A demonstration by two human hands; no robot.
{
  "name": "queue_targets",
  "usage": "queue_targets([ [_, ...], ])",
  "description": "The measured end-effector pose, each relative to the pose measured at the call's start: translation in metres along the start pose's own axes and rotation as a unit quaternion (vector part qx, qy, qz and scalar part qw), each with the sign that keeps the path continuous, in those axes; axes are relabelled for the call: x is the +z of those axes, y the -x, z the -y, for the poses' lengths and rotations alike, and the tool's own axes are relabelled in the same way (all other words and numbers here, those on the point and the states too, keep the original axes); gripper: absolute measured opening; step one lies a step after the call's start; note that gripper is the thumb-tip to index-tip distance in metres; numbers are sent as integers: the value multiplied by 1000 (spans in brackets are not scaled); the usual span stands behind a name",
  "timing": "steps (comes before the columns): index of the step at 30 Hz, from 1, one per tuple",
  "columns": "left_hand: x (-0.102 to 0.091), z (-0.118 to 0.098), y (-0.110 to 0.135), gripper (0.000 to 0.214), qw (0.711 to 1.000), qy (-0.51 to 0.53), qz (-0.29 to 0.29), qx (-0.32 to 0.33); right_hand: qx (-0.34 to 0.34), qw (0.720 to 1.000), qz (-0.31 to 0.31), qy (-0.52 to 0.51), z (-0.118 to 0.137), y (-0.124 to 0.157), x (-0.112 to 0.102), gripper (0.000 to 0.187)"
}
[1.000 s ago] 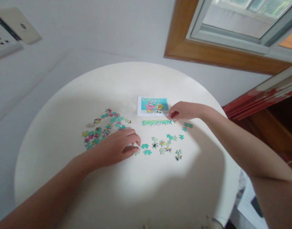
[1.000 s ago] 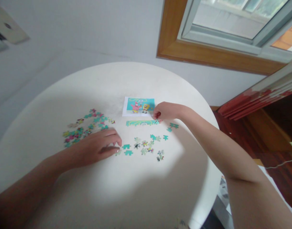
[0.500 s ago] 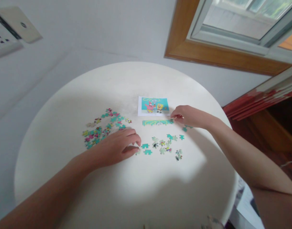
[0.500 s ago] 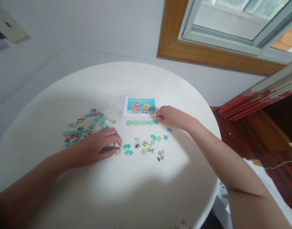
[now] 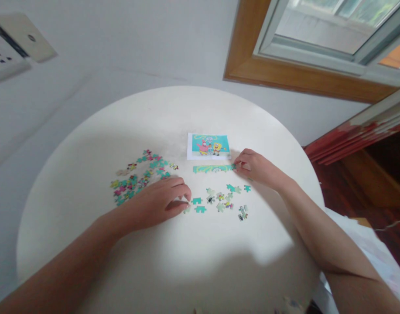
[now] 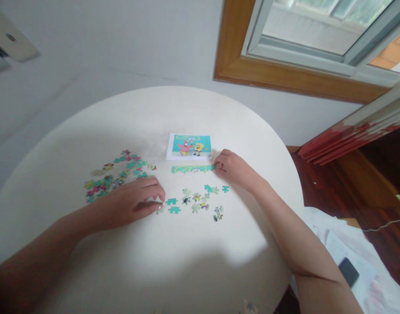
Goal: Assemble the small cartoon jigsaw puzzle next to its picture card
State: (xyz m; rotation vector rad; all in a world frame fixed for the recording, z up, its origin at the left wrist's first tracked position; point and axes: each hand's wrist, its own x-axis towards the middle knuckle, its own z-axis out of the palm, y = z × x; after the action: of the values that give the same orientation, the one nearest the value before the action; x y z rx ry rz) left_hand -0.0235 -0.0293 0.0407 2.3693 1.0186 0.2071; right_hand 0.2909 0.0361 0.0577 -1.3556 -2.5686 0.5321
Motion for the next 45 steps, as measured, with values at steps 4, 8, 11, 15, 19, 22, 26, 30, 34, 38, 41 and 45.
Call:
queue_targets([
  [4,1,1,0,10,1000,0,-3,-1,0,1000,2,-11,1,2,-2,17],
  [8,-1,-1,1,9,1000,0,3,-1,-13,1000,6,-19,-1,3,-2,16],
  [11,-2,-2,1,10,1000,3,3,-4,-17,1000,11,-22,-1,3,-3,17],
  [15,-2,-1,0,10,1000,5,0,-1,-2,1000,6,-28,-2,3,-4,20],
  [19,-2,-2,0,9,1000,3,2,0,-5,999,0,-37,-5,4,-3,20],
  [22,-2,-3,0,10,1000,-1,2,-1,-8,999,-2,-41,-7,5,-2,20],
  [26,-3,-3,1,10,1000,2,5,-2,-1,999,4,-45,-7,6,-3,20],
  [30,-2,-3,0,10,1000,3,4,1,11,999,9,-51,-6,6,-5,27],
  [34,-2,-2,0,10,1000,4,2,0,19,998,27,-48,-4,5,-7,27],
  [38,-1,-1,1,10,1000,6,-2,0,22,998,25,-50,-5,4,-7,23],
  [41,-1,-1,1,10,1000,5,-1,-2,13,998,19,-55,-8,5,-5,21],
  [45,-2,-1,1,10,1000,4,5,-2,28,997,7,-72,-12,5,-1,20],
])
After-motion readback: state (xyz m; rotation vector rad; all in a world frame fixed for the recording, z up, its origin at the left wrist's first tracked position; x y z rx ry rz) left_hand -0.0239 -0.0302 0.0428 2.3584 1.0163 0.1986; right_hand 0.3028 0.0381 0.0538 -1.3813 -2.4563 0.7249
